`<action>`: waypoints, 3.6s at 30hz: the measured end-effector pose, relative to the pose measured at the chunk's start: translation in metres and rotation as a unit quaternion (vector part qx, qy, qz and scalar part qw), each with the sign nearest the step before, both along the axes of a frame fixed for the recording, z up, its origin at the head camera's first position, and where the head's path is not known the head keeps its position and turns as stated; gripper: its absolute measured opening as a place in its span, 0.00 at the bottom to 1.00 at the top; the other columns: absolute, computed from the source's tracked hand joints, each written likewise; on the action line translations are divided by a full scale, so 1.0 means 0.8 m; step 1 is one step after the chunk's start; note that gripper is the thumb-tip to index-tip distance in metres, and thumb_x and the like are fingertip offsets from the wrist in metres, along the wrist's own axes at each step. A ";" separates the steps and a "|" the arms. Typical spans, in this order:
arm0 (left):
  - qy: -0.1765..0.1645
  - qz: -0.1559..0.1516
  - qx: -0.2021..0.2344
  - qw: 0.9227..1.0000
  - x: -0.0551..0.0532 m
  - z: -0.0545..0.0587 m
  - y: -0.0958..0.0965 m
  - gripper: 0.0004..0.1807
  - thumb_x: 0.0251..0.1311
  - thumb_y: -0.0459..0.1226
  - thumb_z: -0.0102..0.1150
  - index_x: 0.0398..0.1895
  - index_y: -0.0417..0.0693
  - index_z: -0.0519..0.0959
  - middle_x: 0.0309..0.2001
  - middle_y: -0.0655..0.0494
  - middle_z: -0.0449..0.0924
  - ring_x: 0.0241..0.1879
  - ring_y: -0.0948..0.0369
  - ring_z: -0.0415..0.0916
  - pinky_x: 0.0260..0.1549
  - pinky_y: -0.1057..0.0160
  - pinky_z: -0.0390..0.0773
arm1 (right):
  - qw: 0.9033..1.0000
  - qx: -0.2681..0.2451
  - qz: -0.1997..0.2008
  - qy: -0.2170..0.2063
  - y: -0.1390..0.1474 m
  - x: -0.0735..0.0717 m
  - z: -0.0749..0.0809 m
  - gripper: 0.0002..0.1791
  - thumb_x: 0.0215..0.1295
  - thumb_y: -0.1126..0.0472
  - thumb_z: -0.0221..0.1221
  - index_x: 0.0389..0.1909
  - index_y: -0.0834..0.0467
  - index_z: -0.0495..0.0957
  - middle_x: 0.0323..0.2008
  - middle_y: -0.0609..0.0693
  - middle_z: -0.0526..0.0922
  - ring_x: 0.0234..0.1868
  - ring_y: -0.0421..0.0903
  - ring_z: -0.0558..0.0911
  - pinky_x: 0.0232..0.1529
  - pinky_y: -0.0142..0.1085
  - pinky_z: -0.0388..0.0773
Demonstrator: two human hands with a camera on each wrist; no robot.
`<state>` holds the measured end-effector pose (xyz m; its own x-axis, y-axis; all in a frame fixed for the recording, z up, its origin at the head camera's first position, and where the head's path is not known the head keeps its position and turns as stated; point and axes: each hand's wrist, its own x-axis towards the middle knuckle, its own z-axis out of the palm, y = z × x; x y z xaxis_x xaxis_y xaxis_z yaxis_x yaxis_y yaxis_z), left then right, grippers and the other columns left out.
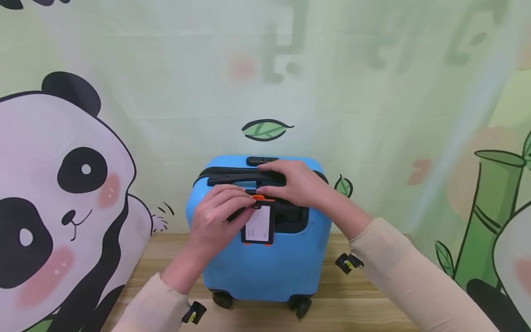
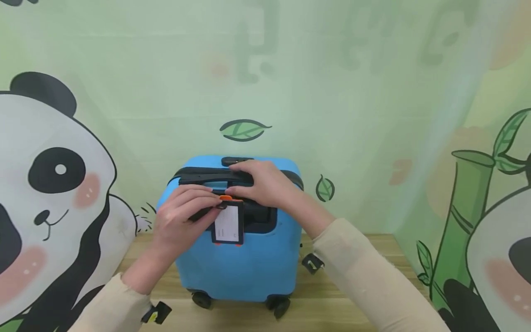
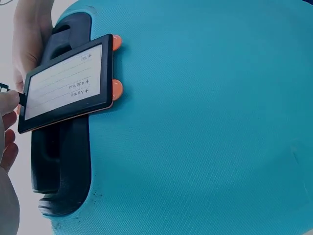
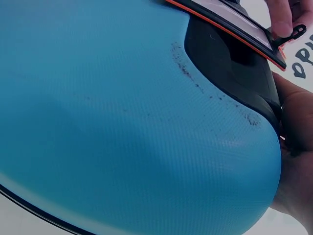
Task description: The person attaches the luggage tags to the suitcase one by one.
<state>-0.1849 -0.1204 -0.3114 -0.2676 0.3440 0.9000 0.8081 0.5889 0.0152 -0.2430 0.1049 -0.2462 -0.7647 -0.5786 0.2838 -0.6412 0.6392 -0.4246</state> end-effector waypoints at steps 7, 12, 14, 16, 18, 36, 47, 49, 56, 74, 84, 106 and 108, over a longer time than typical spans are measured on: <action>-0.002 0.002 -0.004 1.000 0.000 -0.001 0.000 0.16 0.48 0.28 0.85 0.42 0.42 0.92 0.40 0.50 0.92 0.47 0.50 0.86 0.48 0.50 0.88 | 1.000 0.018 0.005 -0.006 0.002 -0.004 0.005 0.35 0.71 0.47 0.70 0.74 0.58 0.76 0.71 0.55 0.79 0.73 0.54 0.76 0.73 0.50 0.73; -0.011 0.016 -0.011 1.000 -0.002 -0.001 0.000 0.16 0.49 0.28 0.84 0.42 0.42 0.91 0.41 0.49 0.92 0.48 0.50 0.86 0.49 0.50 0.88 | 0.999 0.015 0.011 -0.026 0.000 -0.005 0.008 0.35 0.72 0.46 0.69 0.74 0.58 0.75 0.72 0.55 0.79 0.73 0.54 0.76 0.72 0.50 0.73; -0.015 0.025 -0.015 0.999 -0.003 0.000 0.000 0.15 0.50 0.29 0.84 0.43 0.42 0.91 0.42 0.49 0.92 0.49 0.50 0.85 0.49 0.51 0.88 | 0.999 0.007 0.008 -0.034 0.001 -0.006 0.009 0.35 0.72 0.46 0.69 0.74 0.57 0.76 0.71 0.54 0.79 0.72 0.54 0.76 0.72 0.50 0.73; -0.018 0.032 -0.016 0.999 -0.004 0.001 0.001 0.14 0.52 0.30 0.83 0.43 0.42 0.91 0.42 0.49 0.92 0.49 0.50 0.86 0.49 0.51 0.88 | 0.999 -0.002 0.004 -0.040 0.003 -0.006 0.008 0.34 0.72 0.47 0.69 0.74 0.56 0.76 0.71 0.54 0.79 0.72 0.54 0.77 0.72 0.51 0.74; -0.022 0.037 -0.015 0.999 -0.005 0.003 0.002 0.13 0.53 0.30 0.83 0.42 0.42 0.91 0.42 0.49 0.92 0.49 0.50 0.85 0.50 0.51 0.88 | 0.999 -0.009 0.000 -0.046 0.004 -0.006 0.008 0.33 0.72 0.46 0.68 0.73 0.55 0.77 0.71 0.54 0.80 0.71 0.54 0.77 0.71 0.51 0.74; -0.058 0.045 -0.011 0.997 -0.011 0.015 0.001 0.10 0.57 0.31 0.81 0.41 0.42 0.91 0.42 0.48 0.91 0.48 0.51 0.85 0.50 0.52 0.87 | 0.998 -0.037 0.003 -0.051 0.008 -0.012 0.012 0.28 0.79 0.48 0.61 0.73 0.57 0.77 0.71 0.56 0.79 0.73 0.57 0.75 0.72 0.54 0.73; -0.063 0.039 0.008 0.997 -0.016 0.016 0.001 0.12 0.55 0.30 0.81 0.43 0.41 0.91 0.42 0.47 0.91 0.47 0.50 0.85 0.50 0.50 0.86 | 0.999 0.002 0.012 -0.046 -0.002 -0.029 0.019 0.24 0.83 0.50 0.55 0.71 0.57 0.79 0.71 0.56 0.79 0.72 0.55 0.76 0.73 0.52 0.72; -0.063 0.038 0.010 0.997 -0.017 0.016 0.001 0.12 0.55 0.30 0.81 0.43 0.41 0.91 0.42 0.47 0.91 0.47 0.50 0.85 0.50 0.50 0.86 | 0.999 -0.005 0.023 -0.049 -0.005 -0.033 0.019 0.23 0.83 0.51 0.55 0.70 0.57 0.80 0.70 0.56 0.80 0.71 0.55 0.77 0.73 0.51 0.72; -0.074 0.033 0.025 0.996 -0.021 0.020 0.004 0.11 0.57 0.31 0.80 0.43 0.42 0.90 0.42 0.47 0.91 0.47 0.50 0.85 0.50 0.49 0.86 | 0.995 -0.054 0.057 -0.064 -0.014 -0.046 0.017 0.19 0.81 0.55 0.59 0.64 0.59 0.83 0.59 0.54 0.87 0.60 0.52 0.83 0.69 0.48 0.76; -0.192 0.043 0.099 0.975 -0.022 0.034 0.015 0.09 0.64 0.35 0.77 0.43 0.41 0.90 0.45 0.48 0.91 0.50 0.50 0.83 0.52 0.50 0.83 | 0.984 -0.177 0.037 0.010 -0.019 -0.037 0.010 0.05 0.74 0.61 0.68 0.43 0.59 0.87 0.41 0.52 0.90 0.46 0.48 0.87 0.58 0.43 0.83; -0.222 0.057 0.121 0.966 -0.024 0.044 0.019 0.08 0.65 0.36 0.75 0.43 0.41 0.91 0.43 0.47 0.91 0.48 0.49 0.84 0.50 0.49 0.82 | 0.972 -0.180 0.052 0.140 -0.009 -0.026 0.000 0.07 0.70 0.65 0.70 0.46 0.63 0.89 0.45 0.56 0.91 0.48 0.52 0.87 0.56 0.51 0.84; -0.334 0.042 0.160 0.928 -0.029 0.069 0.021 0.10 0.69 0.38 0.72 0.46 0.40 0.89 0.45 0.46 0.90 0.45 0.51 0.88 0.51 0.52 0.84 | 0.935 -0.137 0.093 0.313 0.004 -0.034 -0.016 0.07 0.66 0.72 0.71 0.43 0.64 0.90 0.45 0.55 0.92 0.50 0.54 0.85 0.53 0.46 0.84; -0.347 0.041 0.159 0.924 -0.029 0.073 0.022 0.11 0.69 0.38 0.72 0.47 0.40 0.89 0.45 0.46 0.90 0.45 0.51 0.88 0.52 0.52 0.85 | 0.937 -0.134 0.088 0.312 0.004 -0.034 -0.017 0.07 0.65 0.72 0.71 0.43 0.64 0.90 0.45 0.55 0.92 0.50 0.54 0.85 0.53 0.46 0.84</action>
